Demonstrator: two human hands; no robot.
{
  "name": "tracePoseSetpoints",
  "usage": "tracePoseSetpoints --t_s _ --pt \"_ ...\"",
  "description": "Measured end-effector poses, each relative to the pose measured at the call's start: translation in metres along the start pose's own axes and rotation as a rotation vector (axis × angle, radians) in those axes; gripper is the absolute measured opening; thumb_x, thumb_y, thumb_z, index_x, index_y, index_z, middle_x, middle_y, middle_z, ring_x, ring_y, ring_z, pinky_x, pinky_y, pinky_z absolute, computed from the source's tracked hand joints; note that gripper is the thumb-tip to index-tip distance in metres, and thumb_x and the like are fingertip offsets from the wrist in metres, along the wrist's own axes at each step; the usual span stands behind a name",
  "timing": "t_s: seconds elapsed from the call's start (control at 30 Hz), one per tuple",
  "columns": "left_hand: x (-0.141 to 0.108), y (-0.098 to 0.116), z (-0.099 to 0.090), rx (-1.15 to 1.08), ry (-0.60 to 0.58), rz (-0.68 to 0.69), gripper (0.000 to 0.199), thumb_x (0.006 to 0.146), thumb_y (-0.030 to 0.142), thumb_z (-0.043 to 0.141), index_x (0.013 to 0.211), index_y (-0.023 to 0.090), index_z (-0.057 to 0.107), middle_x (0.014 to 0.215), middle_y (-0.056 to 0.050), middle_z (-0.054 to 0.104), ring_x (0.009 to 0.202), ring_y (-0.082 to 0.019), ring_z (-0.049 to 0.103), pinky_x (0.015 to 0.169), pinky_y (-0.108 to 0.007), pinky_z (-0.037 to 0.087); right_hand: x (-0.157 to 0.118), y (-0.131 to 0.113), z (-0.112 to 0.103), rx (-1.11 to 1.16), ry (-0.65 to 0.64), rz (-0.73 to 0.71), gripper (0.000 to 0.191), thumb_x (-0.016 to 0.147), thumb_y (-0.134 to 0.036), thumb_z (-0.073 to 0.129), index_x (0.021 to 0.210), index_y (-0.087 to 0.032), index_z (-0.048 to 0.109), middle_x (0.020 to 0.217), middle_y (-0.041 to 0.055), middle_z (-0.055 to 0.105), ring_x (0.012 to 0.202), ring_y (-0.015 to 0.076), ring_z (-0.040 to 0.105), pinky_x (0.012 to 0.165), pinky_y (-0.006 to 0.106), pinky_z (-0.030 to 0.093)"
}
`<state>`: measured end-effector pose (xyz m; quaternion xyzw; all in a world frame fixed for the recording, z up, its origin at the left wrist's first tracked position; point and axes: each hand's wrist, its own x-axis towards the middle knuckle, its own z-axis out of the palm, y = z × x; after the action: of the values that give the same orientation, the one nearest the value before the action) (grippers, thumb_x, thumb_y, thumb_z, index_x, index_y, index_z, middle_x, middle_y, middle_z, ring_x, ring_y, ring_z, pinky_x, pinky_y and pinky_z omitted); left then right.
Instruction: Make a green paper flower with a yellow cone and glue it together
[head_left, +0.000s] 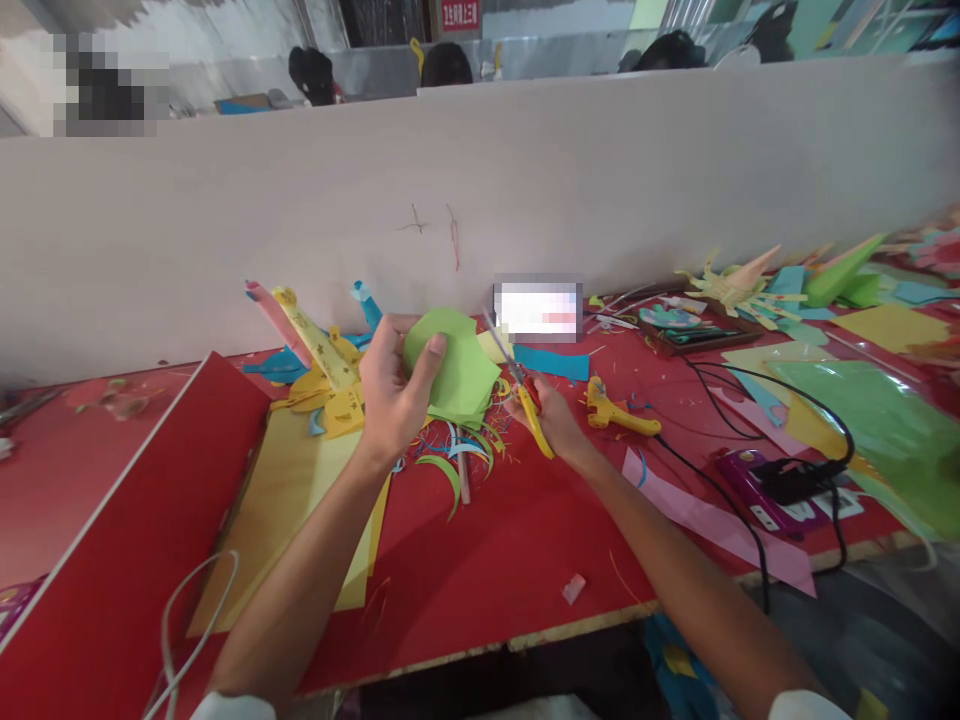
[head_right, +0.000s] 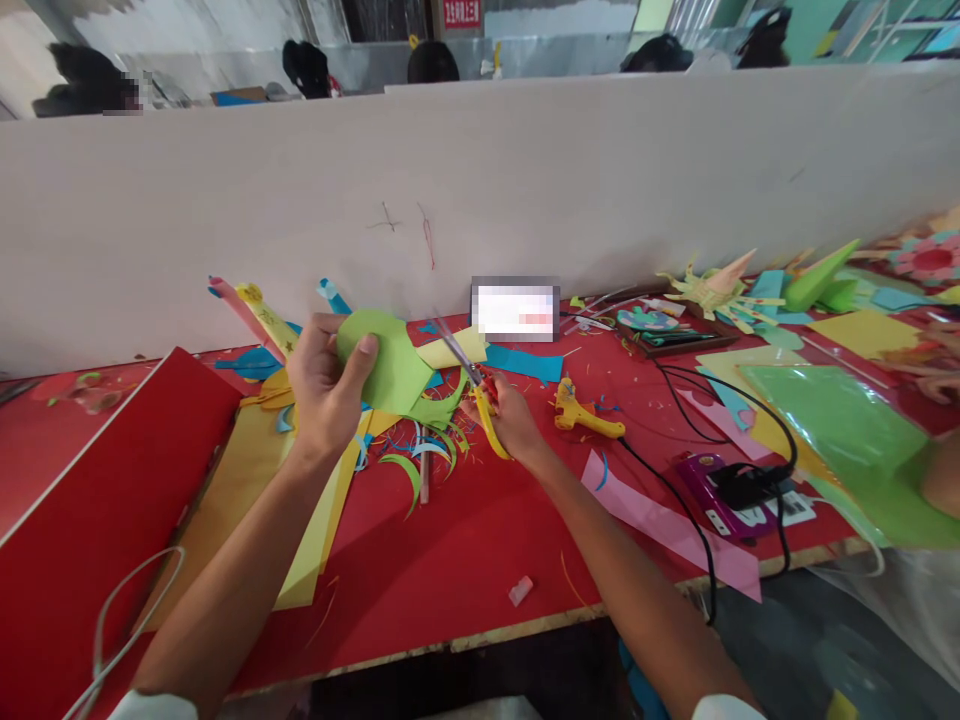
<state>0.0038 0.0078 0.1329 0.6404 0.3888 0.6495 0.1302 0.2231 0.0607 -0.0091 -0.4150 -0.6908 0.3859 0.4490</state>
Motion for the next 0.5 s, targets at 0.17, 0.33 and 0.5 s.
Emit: tracePoseSetpoints --t_s 0.17,0.33,0.5 --pt "-0.003 0.003 0.002 0.05 0.021 0.044 0.032 0.103 0.053 0.068 0.1 0.022 0.06 0.077 0.002 0.054 0.062 -0.01 0.047 0.055 -0.023 0.039 0.001 0.012 -0.007 -0.428 -0.049 -0.103 0.033 0.087 -0.036 0.077 0.112 -0.021 0.062 0.117 0.0147 0.066 0.11 0.0327 0.065 0.098 0.047 0.057" --pt "-0.016 -0.016 0.014 0.056 -0.252 -0.105 0.017 0.108 0.04 0.059 0.106 0.023 0.061 0.081 0.001 0.057 0.066 -0.013 0.049 0.058 -0.026 0.04 0.002 0.022 -0.01 -0.521 -0.246 -0.114 0.042 0.081 -0.034 0.084 0.116 -0.021 0.065 0.126 0.015 0.062 0.124 0.0347 0.061 0.109 0.051 0.053" --pt "-0.05 -0.048 0.015 0.083 -0.214 -0.093 0.012 0.097 0.017 0.061 0.107 0.023 0.063 0.101 -0.003 0.069 0.091 -0.018 0.065 0.082 -0.031 0.052 0.002 0.011 -0.02 -0.312 -0.232 -0.124 0.036 0.101 -0.053 0.066 0.12 -0.022 0.066 0.124 0.013 0.067 0.119 0.0297 0.066 0.105 0.046 0.054"
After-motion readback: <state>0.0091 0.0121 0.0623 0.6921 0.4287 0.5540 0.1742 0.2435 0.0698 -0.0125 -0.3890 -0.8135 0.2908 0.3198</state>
